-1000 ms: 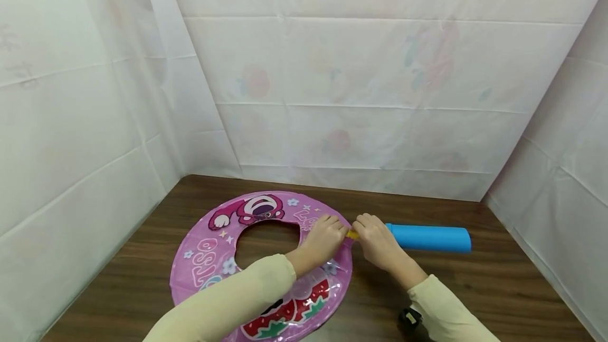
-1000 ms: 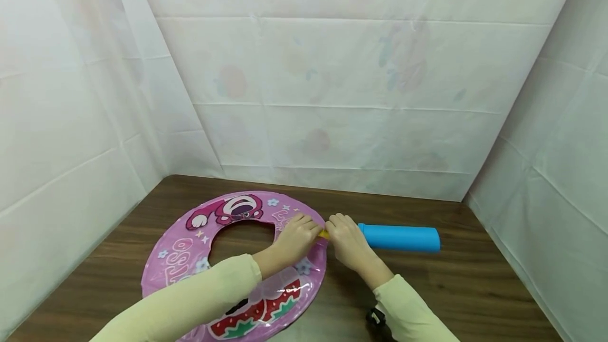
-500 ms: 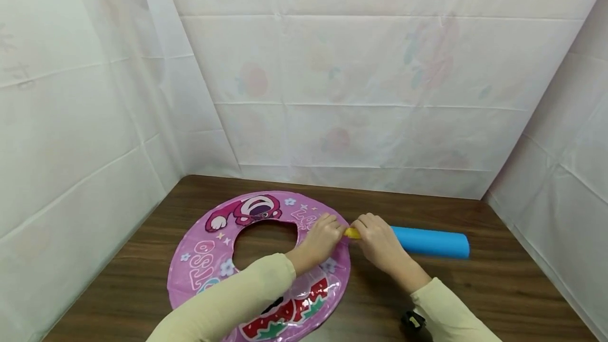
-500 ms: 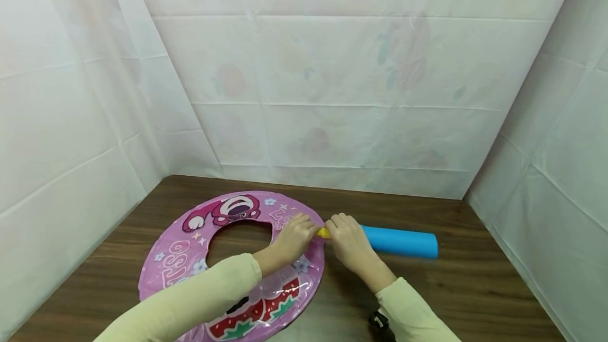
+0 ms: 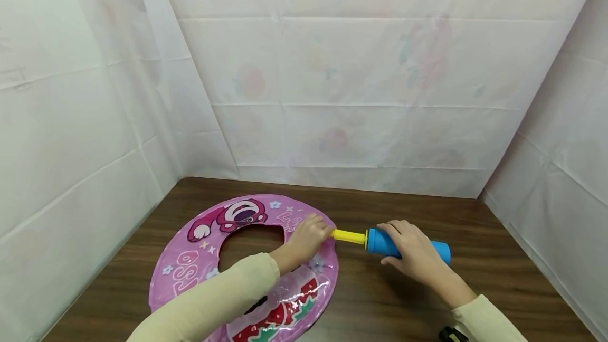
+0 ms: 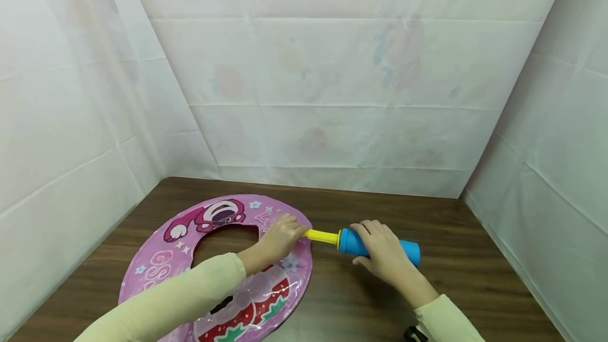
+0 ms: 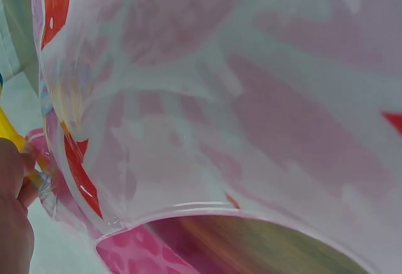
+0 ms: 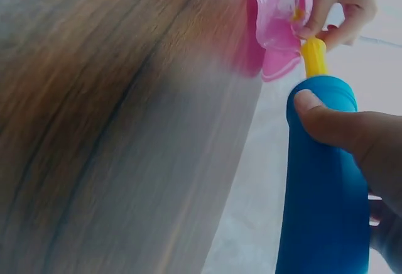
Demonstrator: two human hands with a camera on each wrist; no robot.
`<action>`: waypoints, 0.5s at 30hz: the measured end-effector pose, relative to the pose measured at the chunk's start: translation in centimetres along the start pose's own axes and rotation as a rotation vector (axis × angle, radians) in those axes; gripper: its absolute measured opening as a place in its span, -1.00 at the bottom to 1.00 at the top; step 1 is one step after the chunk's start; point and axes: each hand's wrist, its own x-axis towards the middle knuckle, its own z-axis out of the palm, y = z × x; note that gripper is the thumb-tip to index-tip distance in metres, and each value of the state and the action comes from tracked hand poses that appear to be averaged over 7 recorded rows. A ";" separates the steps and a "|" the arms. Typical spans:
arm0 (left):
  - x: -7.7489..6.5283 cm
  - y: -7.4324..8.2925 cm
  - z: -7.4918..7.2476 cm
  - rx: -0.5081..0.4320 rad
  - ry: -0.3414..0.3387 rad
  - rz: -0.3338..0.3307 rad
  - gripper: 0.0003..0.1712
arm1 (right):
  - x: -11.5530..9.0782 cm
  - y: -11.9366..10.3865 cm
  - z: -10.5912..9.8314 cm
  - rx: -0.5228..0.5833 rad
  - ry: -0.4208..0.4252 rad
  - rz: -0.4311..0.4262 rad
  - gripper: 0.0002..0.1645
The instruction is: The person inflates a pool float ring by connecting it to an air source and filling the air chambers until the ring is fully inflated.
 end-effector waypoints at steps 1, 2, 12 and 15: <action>-0.1 0.0 0.0 -0.007 -0.001 -0.003 -0.87 | -0.2 0.1 -0.1 0.007 -0.012 0.009 -0.11; -0.2 0.0 0.0 -0.017 -0.004 -0.011 -0.87 | -0.3 0.1 -0.2 0.016 -0.025 0.017 -0.14; -0.7 -0.2 -1.6 -0.281 -0.254 -0.260 -0.61 | -0.7 0.6 0.2 0.078 -0.040 0.037 -0.31; -1.2 -0.9 -2.7 -0.310 -0.382 -0.371 -0.35 | -0.5 1.0 0.3 0.075 -0.018 0.022 -0.30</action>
